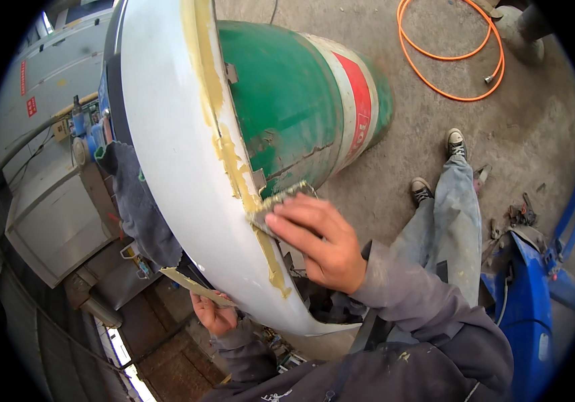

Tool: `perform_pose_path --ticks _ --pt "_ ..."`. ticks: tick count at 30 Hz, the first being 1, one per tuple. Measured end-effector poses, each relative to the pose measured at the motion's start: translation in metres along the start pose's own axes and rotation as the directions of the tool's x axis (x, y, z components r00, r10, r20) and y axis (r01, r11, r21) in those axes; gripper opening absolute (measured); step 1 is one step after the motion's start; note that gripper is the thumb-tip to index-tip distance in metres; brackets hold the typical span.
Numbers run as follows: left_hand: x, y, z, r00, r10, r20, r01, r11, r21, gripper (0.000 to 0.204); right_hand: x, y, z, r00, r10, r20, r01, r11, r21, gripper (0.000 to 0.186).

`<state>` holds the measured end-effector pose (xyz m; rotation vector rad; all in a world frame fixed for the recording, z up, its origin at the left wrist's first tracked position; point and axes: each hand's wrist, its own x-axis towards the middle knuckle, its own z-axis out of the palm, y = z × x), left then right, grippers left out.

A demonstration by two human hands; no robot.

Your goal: The person applies yellow body filler to a white car bumper using a putty knife, spreading it along the edge and smoothing the surface. The person then scrapes excess filler from the tool and continues applying filler to different sections of the bumper.

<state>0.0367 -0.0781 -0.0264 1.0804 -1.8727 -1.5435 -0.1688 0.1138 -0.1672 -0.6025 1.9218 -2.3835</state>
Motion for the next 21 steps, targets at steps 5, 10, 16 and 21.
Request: perform_pose_path --ticks 5,10,16,21 --pt "0.003 -0.001 0.002 1.0 0.021 0.019 -0.021 1.0 -0.001 0.045 -0.006 -0.018 0.019 0.998 0.031 -0.063 -0.034 0.998 -0.061 0.05" --pt "0.0 -0.003 -0.003 1.0 0.02 0.01 -0.019 0.999 -0.028 0.045 -0.008 -0.014 -0.004 0.999 0.047 -0.017 -0.046 0.998 0.048 0.05" --pt "0.002 -0.003 -0.005 1.0 0.016 0.017 -0.015 0.999 -0.034 0.046 0.019 -0.011 0.013 0.998 -0.031 -0.048 0.028 0.997 -0.069 0.046" --pt "0.001 -0.005 -0.006 1.0 0.013 0.015 -0.012 0.998 -0.065 0.046 -0.013 -0.014 -0.004 0.992 -0.009 0.123 0.008 1.0 0.013 0.052"
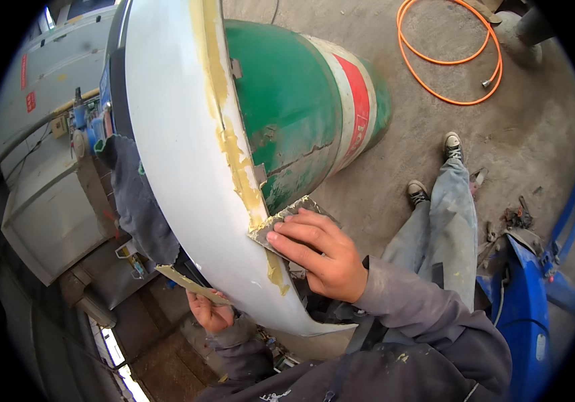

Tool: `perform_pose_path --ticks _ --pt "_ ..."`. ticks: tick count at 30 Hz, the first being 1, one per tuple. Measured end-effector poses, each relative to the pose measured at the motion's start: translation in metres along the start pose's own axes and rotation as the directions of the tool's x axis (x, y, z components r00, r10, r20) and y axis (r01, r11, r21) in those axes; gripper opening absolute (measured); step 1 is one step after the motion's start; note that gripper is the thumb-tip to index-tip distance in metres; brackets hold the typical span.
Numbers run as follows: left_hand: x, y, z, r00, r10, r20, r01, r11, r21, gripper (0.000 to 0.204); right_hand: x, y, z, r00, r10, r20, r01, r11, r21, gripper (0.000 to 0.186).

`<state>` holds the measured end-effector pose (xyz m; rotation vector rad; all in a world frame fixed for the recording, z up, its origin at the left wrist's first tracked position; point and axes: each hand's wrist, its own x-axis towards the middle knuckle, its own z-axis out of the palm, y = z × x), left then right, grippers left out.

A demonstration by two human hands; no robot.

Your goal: The person applies yellow body filler to a white car bumper using a putty knife, spreading it along the edge and smoothing the surface. The person then scrapes excess filler from the tool and continues applying filler to different sections of the bumper.

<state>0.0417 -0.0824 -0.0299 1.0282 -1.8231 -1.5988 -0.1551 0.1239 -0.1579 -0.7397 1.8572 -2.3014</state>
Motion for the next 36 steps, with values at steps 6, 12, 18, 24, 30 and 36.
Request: perform_pose_path --ticks 6,12,18,24,30,36 --pt "-0.002 0.001 0.005 0.999 0.015 -0.035 -0.016 1.0 -0.024 0.044 0.099 0.037 -0.019 0.966 -0.02 -0.256 0.013 0.999 -0.031 0.056" --pt "-0.002 0.001 0.006 0.999 0.013 -0.044 -0.013 1.0 0.02 0.043 0.065 0.025 0.007 0.978 -0.117 -0.172 0.101 0.99 -0.095 0.047" --pt "-0.002 0.002 0.004 0.998 -0.006 -0.058 0.007 1.0 0.014 0.047 0.046 0.022 -0.018 0.997 -0.012 -0.077 0.012 1.0 -0.003 0.053" --pt "-0.002 0.001 0.005 0.998 0.007 -0.057 -0.007 1.0 0.016 0.045 0.101 0.035 -0.004 0.968 -0.142 -0.208 0.12 0.986 -0.117 0.051" --pt "-0.004 0.001 0.006 0.998 0.005 -0.058 -0.005 1.0 -0.006 0.045 0.067 0.035 -0.005 0.981 -0.164 -0.102 0.147 0.977 -0.157 0.052" --pt "0.001 0.002 0.007 1.0 -0.003 -0.008 0.003 1.0 -0.022 0.046 0.09 0.032 0.004 0.966 -0.154 -0.209 0.13 0.984 -0.123 0.054"
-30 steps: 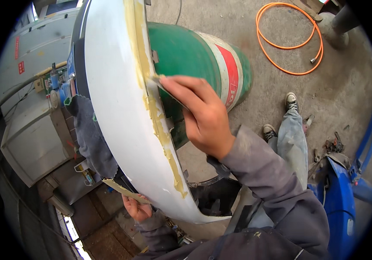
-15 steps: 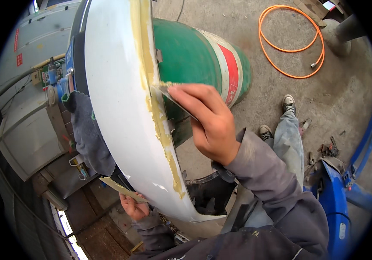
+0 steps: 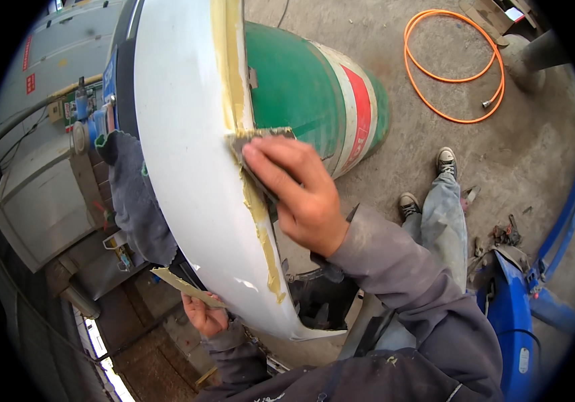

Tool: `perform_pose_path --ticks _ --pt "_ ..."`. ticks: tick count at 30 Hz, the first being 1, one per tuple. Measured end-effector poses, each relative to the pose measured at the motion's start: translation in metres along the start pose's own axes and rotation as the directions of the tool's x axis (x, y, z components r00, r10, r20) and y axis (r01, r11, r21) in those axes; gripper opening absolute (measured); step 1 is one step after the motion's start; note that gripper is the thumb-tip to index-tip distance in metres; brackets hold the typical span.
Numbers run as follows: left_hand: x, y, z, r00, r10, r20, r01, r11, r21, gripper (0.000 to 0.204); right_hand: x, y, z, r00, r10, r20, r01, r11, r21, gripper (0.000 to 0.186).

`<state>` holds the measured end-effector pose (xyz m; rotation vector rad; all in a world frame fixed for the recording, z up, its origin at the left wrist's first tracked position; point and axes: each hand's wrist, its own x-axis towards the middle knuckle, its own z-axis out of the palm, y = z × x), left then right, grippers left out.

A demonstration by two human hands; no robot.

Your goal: The person applies yellow body filler to a white car bumper using a putty knife, spreading it along the edge and smoothing the surface. The person then scrapes excess filler from the tool and continues applying filler to different sections of the bumper.

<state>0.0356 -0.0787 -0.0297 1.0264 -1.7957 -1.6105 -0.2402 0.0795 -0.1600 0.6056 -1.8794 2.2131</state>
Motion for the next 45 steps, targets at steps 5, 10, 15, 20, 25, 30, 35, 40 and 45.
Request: perform_pose_path --ticks 5,10,15,20,25,30,35,40,45 --pt "-0.006 -0.002 -0.002 0.992 0.031 -0.126 -0.029 0.999 0.02 0.046 -0.021 -0.003 -0.019 0.998 0.021 0.051 -0.024 0.998 0.066 0.054" --pt "-0.003 -0.002 -0.011 0.995 0.052 0.082 -0.047 0.997 -0.061 0.044 0.001 -0.002 0.001 0.998 0.045 -0.041 -0.043 0.997 0.067 0.05" --pt "-0.003 0.0 -0.003 0.99 0.085 0.116 -0.074 0.992 -0.1 0.039 -0.047 -0.023 0.007 0.999 0.028 -0.019 -0.027 0.997 0.066 0.046" --pt "-0.001 -0.004 -0.007 0.98 0.102 0.168 -0.084 0.99 -0.111 0.036 -0.113 -0.056 -0.002 0.99 0.024 0.137 -0.043 0.99 0.135 0.061" --pt "-0.002 -0.004 -0.011 0.987 0.08 0.143 -0.07 0.995 -0.074 0.037 -0.18 -0.086 -0.006 0.972 0.108 0.207 -0.152 0.966 0.21 0.059" --pt "-0.013 -0.005 0.006 0.981 0.081 0.178 -0.047 0.98 -0.191 0.041 -0.206 -0.091 -0.037 0.878 0.098 0.468 -0.245 0.933 0.263 0.055" --pt "-0.07 0.013 0.045 0.946 -0.072 0.316 0.086 0.996 -0.03 0.025 -0.119 -0.133 -0.098 0.73 0.532 0.429 -0.67 0.679 0.299 0.045" --pt "-0.101 0.033 0.07 0.862 -0.252 0.439 0.179 0.963 0.201 0.018 -0.088 -0.19 -0.111 0.783 0.267 0.562 -0.54 0.74 0.402 0.042" --pt "-0.111 0.05 0.045 0.921 -0.135 0.366 0.15 0.989 -0.013 0.022 -0.145 -0.155 -0.079 0.711 0.46 0.531 -0.545 0.838 0.004 0.044"
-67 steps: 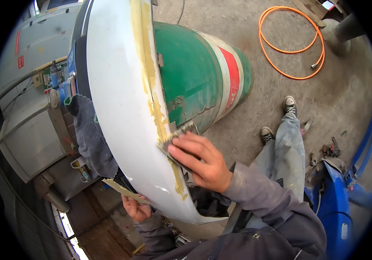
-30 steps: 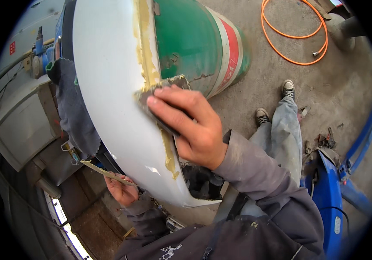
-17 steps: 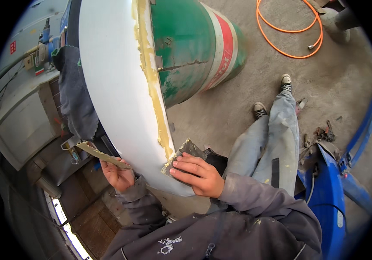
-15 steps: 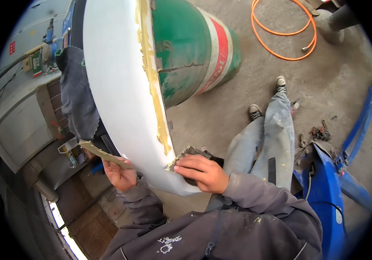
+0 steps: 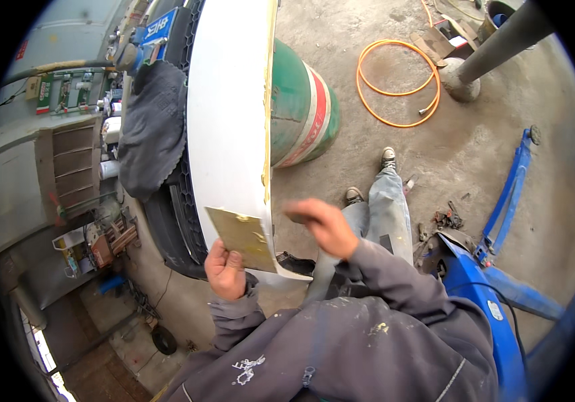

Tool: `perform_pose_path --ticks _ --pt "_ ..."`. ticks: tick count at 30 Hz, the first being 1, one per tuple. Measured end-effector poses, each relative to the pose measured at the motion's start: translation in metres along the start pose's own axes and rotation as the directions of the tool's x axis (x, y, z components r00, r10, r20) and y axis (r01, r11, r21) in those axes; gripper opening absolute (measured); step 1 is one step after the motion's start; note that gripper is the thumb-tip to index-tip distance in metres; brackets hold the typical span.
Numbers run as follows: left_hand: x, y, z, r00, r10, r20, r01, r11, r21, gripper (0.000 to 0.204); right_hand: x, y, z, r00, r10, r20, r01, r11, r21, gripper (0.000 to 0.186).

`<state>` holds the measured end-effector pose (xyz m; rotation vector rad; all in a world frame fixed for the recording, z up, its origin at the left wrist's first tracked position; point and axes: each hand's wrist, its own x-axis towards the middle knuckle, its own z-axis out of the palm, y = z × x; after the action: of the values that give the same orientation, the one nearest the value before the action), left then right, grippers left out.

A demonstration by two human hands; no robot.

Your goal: The person applies yellow body filler to a white car bumper using a putty knife, spreading it along the edge and smoothing the surface. The person then scrapes excess filler from the tool and continues applying filler to different sections of the bumper.

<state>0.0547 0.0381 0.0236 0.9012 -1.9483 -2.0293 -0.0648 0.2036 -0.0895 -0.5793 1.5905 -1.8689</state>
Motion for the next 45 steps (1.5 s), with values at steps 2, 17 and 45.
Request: perform_pose_path --ticks 2,17,45 --pt "-0.012 0.002 -0.022 0.998 0.047 -0.031 -0.048 0.999 -0.016 0.023 0.03 0.026 0.02 0.95 0.139 -0.281 -0.066 0.965 0.255 0.042" --pt "-0.053 -0.05 -0.037 0.977 -0.173 0.129 0.203 0.936 -0.286 0.028 -0.017 -0.107 0.019 0.977 -0.12 0.175 0.113 0.992 0.051 0.038" --pt "-0.025 -0.019 -0.032 0.989 -0.1 0.113 0.126 0.959 -0.253 0.025 0.0 -0.085 0.007 0.945 -0.034 0.324 0.064 0.994 -0.085 0.048"
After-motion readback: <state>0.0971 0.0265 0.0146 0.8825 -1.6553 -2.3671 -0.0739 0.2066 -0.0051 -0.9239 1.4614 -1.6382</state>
